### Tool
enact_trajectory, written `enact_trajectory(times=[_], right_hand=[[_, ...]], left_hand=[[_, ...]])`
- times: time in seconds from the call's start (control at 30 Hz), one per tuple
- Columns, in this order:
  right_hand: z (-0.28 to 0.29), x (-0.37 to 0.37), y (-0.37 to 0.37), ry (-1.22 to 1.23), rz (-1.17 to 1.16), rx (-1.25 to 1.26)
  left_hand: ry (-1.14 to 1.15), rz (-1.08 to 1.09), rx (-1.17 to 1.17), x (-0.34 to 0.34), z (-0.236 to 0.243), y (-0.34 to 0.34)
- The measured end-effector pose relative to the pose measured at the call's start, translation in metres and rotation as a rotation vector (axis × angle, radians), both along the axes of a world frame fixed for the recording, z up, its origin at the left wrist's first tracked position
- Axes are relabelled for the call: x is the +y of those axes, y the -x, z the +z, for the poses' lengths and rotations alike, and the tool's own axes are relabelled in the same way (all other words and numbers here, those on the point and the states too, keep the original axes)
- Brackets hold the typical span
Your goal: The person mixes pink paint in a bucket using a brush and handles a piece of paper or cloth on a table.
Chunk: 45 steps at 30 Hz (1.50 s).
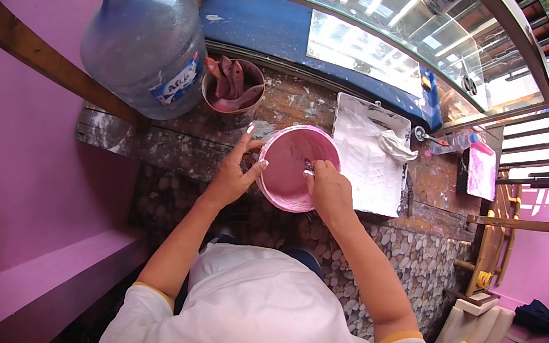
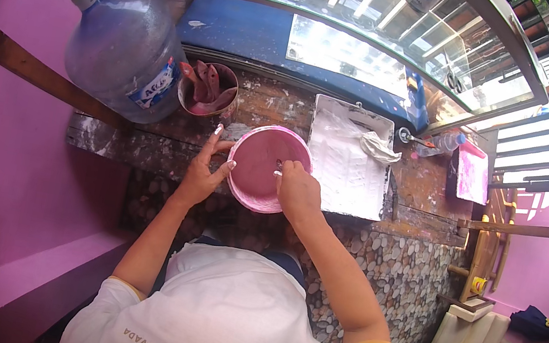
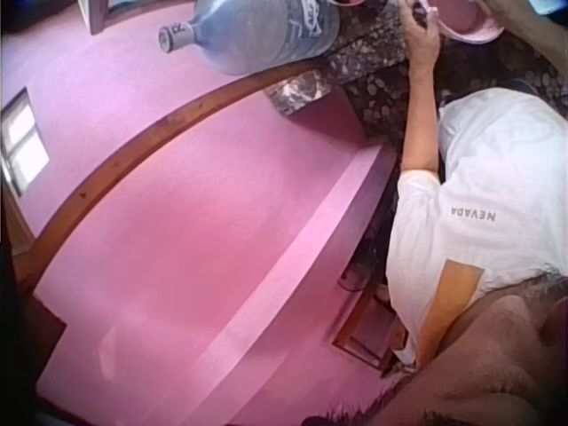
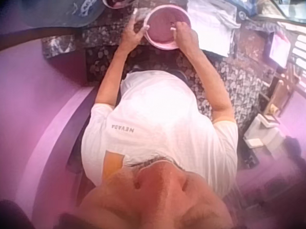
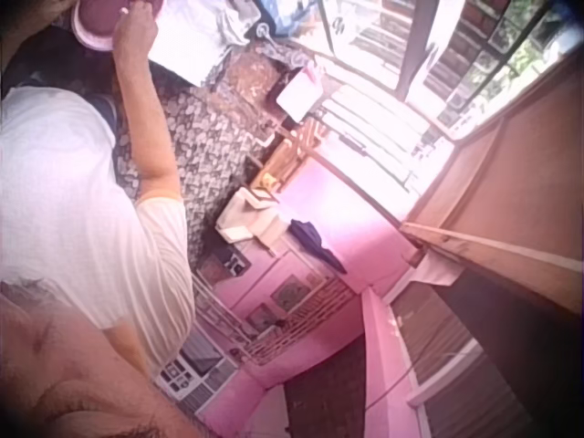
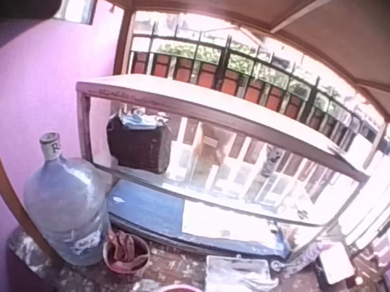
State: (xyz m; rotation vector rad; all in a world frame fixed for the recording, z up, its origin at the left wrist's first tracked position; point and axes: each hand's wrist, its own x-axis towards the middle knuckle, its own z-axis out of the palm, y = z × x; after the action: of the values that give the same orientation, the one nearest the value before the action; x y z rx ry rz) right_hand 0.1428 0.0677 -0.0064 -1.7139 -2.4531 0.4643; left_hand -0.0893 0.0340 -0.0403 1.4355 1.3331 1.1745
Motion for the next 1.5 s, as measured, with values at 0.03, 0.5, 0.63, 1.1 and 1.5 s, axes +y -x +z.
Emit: enact_trajectory(times=[0.03,0.5,0.63,1.1,1.5], right_hand=[[-0.002,0.002,0.000,0.000,0.000,-0.001],[-0.006,-0.005,0.014,0.277,0.106,0.225],[-0.002,0.002,0.013,0.228,0.039,0.001],[0.000,0.019,0.029,0.373,0.105,0.039],[-0.020,0.026,0.041,0.066,0.059,0.197]], left_hand=[[0.000,0.006,-0.023,0.000,-0.002,0.001],[0.023,0.014,-0.024,0.000,-0.002,0.002],[-0.006,0.054,-0.085,0.000,-0.021,0.008],[0.021,0.112,-0.135,-0.001,-0.027,0.009],[0.049,0.122,-0.118,0.002,-0.030,0.009]])
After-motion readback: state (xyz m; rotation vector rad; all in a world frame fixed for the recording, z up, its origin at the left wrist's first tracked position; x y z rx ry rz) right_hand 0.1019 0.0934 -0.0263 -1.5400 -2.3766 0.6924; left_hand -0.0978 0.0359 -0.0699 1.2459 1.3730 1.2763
